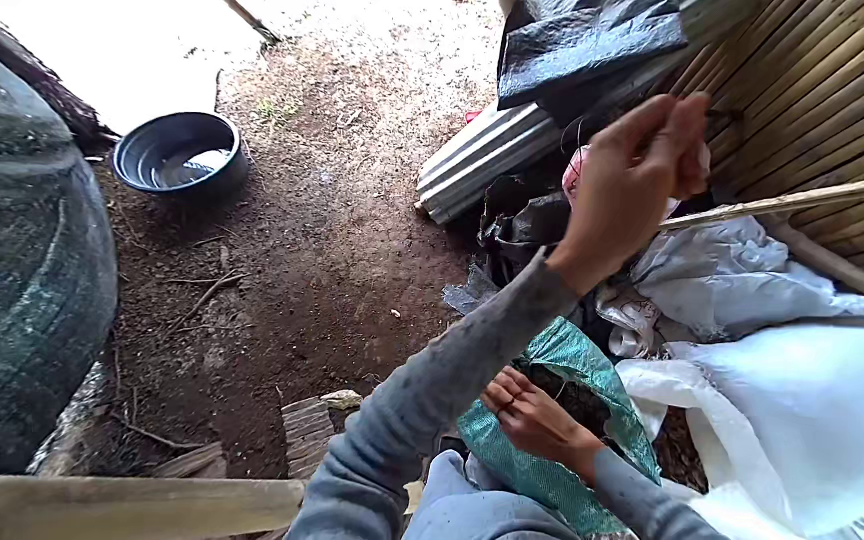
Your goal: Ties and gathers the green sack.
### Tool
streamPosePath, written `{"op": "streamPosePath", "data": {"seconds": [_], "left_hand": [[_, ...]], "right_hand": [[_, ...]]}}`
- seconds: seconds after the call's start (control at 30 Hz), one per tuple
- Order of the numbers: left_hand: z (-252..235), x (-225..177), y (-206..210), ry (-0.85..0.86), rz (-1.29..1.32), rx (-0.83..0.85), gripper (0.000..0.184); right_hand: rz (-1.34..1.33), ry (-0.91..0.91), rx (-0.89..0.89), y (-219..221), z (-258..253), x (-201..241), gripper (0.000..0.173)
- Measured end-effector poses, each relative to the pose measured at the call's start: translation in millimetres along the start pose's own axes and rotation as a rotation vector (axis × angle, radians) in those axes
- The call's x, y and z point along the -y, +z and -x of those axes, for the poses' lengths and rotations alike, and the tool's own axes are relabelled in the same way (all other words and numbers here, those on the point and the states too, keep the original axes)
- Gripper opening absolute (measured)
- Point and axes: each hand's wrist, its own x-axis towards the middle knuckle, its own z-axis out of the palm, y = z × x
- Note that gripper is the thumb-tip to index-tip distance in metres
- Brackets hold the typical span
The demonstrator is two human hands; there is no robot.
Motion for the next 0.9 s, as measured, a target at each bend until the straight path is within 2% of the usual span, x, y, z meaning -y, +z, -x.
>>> {"op": "streamPosePath", "data": {"seconds": [0.03, 0.07, 0.13, 0.17, 0.2, 0.27, 0.33, 0.4, 0.43, 0.47, 0.5, 0.53, 0.6, 0.67, 0.7, 0.77, 0.9], "left_hand": [[-4, 6, 10, 0.012, -0.041, 0.074, 0.029], [-6, 14, 18, 0.039, -0.098, 0.167, 0.029], [-6, 32, 18, 0.093, -0.329, 0.371, 0.025], [-2, 45, 9, 0.124, -0.516, 0.453, 0.02], [5, 60, -6, 0.119, -0.701, 0.522, 0.019], [36, 90, -46, -0.086, -0.936, 0.554, 0.034], [93, 123, -95, -0.306, -0.918, 0.546, 0.026], [156, 139, -126, -0.535, -0.864, 0.588, 0.026], [184, 144, -133, -0.569, -0.869, 0.603, 0.026], [209, 148, -135, -0.574, -0.898, 0.606, 0.026], [231, 151, -135, -0.554, -0.943, 0.577, 0.026], [248, 154, -134, -0.508, -0.99, 0.511, 0.028], [269, 159, -134, -0.439, -1.051, 0.315, 0.031], [277, 157, -133, -0.473, -1.074, 0.179, 0.034], [280, 157, -131, -0.54, -1.078, 0.171, 0.036], [286, 165, -126, -0.631, -1.052, 0.185, 0.036], [307, 187, -116, -0.652, -0.957, 0.166, 0.037]], "right_hand": [[0.032, 0.134, 0.106, 7, 2, -3, 0.027], [0.013, 0.32, 0.283, 3, 1, -13, 0.02], [-0.181, 0.679, 0.77, -24, -5, -55, 0.036], [-0.305, 0.754, 0.885, -35, 1, -77, 0.043], [-0.448, 0.75, 0.902, -43, 14, -95, 0.047], [-0.789, 0.688, 0.698, -53, 44, -111, 0.042], [-1.154, 0.672, 0.316, -51, 66, -107, 0.031], [-1.507, 0.777, -0.095, -35, 65, -94, 0.031], [-1.576, 0.88, -0.247, -26, 58, -87, 0.034], [-1.486, 0.957, -0.299, -14, 52, -81, 0.034], [-1.275, 0.959, -0.241, -1, 50, -79, 0.031], [-0.984, 0.881, -0.094, 8, 51, -80, 0.028], [-0.506, 0.634, 0.347, 9, 53, -84, 0.027], [-0.381, 0.525, 0.797, 4, 51, -87, 0.034], [-0.359, 0.474, 0.899, 7, 54, -89, 0.036], [-0.385, 0.408, 0.822, 17, 76, -94, 0.039], [-0.521, 0.46, 0.395, 15, 149, -101, 0.032]]}}
